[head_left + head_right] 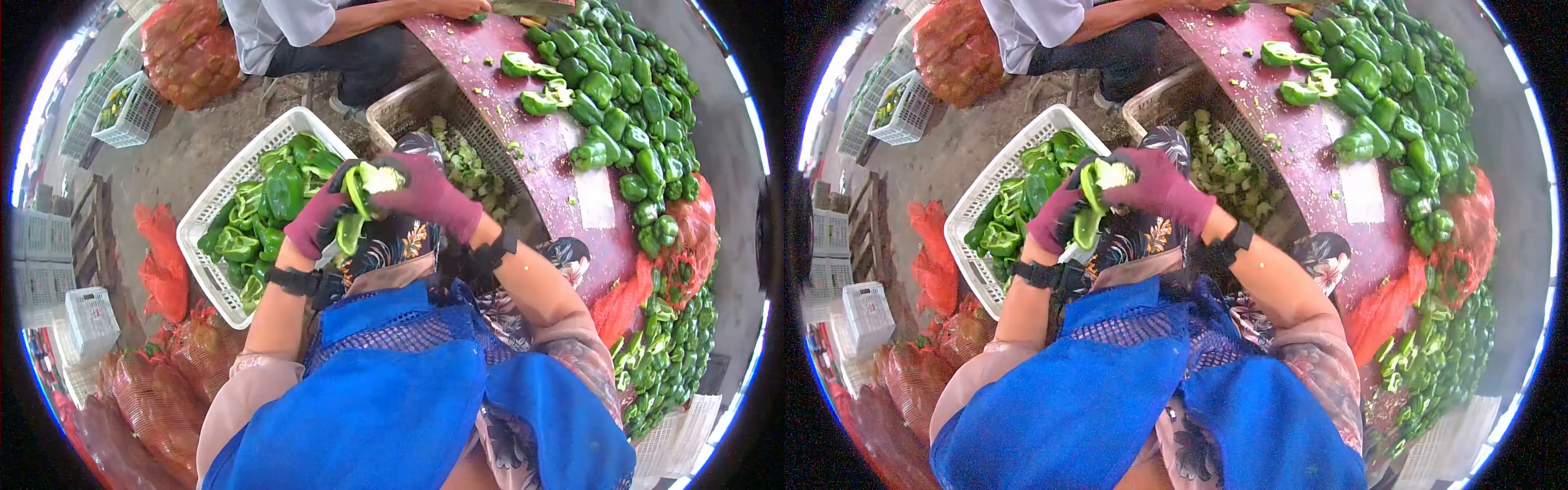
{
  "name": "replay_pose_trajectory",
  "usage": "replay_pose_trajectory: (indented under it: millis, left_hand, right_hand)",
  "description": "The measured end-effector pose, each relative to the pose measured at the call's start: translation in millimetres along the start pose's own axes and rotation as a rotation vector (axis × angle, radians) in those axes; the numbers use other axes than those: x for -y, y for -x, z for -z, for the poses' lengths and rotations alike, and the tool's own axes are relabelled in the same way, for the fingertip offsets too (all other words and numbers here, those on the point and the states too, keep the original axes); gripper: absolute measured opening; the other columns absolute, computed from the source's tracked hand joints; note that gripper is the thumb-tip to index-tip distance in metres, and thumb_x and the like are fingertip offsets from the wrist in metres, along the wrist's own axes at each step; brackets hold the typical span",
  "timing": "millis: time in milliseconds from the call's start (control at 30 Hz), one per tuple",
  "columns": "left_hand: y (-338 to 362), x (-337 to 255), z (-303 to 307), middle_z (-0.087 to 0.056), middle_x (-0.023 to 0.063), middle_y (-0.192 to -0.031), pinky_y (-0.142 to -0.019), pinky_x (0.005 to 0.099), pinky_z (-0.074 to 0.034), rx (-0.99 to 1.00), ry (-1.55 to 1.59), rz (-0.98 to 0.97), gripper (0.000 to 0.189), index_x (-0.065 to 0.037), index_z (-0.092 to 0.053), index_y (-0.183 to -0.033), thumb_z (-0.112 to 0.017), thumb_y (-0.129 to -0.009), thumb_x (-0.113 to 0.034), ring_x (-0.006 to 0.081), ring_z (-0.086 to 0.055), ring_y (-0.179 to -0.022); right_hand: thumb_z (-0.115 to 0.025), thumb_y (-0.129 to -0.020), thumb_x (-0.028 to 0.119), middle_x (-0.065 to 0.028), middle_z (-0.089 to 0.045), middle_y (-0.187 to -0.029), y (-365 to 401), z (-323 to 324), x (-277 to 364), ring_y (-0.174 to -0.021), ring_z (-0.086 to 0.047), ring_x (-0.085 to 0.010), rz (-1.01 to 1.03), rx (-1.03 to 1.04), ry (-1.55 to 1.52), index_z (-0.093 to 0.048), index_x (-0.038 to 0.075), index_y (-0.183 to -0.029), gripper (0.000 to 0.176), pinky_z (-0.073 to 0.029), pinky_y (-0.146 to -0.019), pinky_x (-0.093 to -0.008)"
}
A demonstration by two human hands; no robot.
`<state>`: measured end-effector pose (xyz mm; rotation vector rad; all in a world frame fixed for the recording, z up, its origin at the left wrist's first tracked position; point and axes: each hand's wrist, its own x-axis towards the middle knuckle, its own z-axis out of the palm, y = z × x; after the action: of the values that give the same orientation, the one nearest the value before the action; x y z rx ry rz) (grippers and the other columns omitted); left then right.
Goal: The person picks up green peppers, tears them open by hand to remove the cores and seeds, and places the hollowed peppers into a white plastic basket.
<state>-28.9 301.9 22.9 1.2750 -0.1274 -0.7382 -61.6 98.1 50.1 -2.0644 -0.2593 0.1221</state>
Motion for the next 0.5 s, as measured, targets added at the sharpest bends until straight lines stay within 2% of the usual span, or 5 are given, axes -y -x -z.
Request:
replay_pose_trajectory:
  millis: [133,300,400,467,500]
  left_hand:
    - [-15.1,11.4,15.0,-0.056,0.0100,-0.129,-0.100,0.0323,-0.045,0.099,0.111,-0.066,0.053,-0.005,-0.045,-0.138,-0.060,-0.087,-0.009,0.0202,-0.057,-0.115]
    - [-17.8,9.9,46.8,-0.061,0.0100,-0.120,-0.085,0.0359,-0.056,-0.048,0.353,-0.084,0.041,-0.008,-0.051,-0.130,-0.059,-0.090,-0.017,0.0224,-0.063,-0.104]
    - [-12.3,7.5,96.1,-0.061,0.0114,-0.122,-0.083,0.0404,-0.056,-0.240,-0.101,-0.230,0.054,-0.014,-0.048,-0.136,-0.064,-0.084,-0.017,0.0277,-0.062,-0.108]
    - [0.3,10.4,135.4,-0.053,0.0149,-0.135,-0.094,0.0453,-0.050,-0.571,-1.123,-0.152,0.068,-0.018,-0.043,-0.141,-0.070,-0.079,-0.026,0.0352,-0.060,-0.112]
    - [8.0,15.1,139.6,-0.049,0.0154,-0.139,-0.097,0.0455,-0.048,-0.607,-1.235,0.002,0.071,-0.018,-0.042,-0.142,-0.071,-0.078,-0.029,0.0361,-0.057,-0.115]
  right_hand:
    - [-0.073,-0.080,0.024,-0.0081,-0.069,-0.099,-23.3,-7.8,-35.1,-0.089,-0.065,-0.0151,-0.077,-0.101,-0.465,-0.061,0.001,-0.118,0.046,-0.052,-0.076,-0.0290]
    - [-0.061,-0.090,0.026,-0.0031,-0.064,-0.089,-14.4,17.7,-16.7,-0.055,-0.052,-0.0092,-0.273,0.006,-1.202,-0.057,0.004,-0.119,0.036,-0.043,-0.053,-0.0236]
    - [-0.059,-0.091,0.030,-0.0035,-0.064,-0.086,-2.4,26.0,-18.0,-0.053,-0.049,-0.0089,-0.287,0.050,-1.414,-0.058,0.004,-0.118,0.037,-0.041,-0.050,-0.0229]
    - [-0.061,-0.091,0.031,-0.0046,-0.066,-0.086,16.1,41.2,-29.7,-0.060,-0.057,-0.0107,-0.224,0.099,-1.473,-0.064,0.006,-0.111,0.033,-0.046,-0.053,-0.0227]
    - [-0.060,-0.092,0.033,-0.0039,-0.066,-0.085,26.6,43.1,-32.4,-0.059,-0.055,-0.0100,-0.335,-0.159,-1.351,-0.063,0.006,-0.111,0.033,-0.044,-0.051,-0.0216]
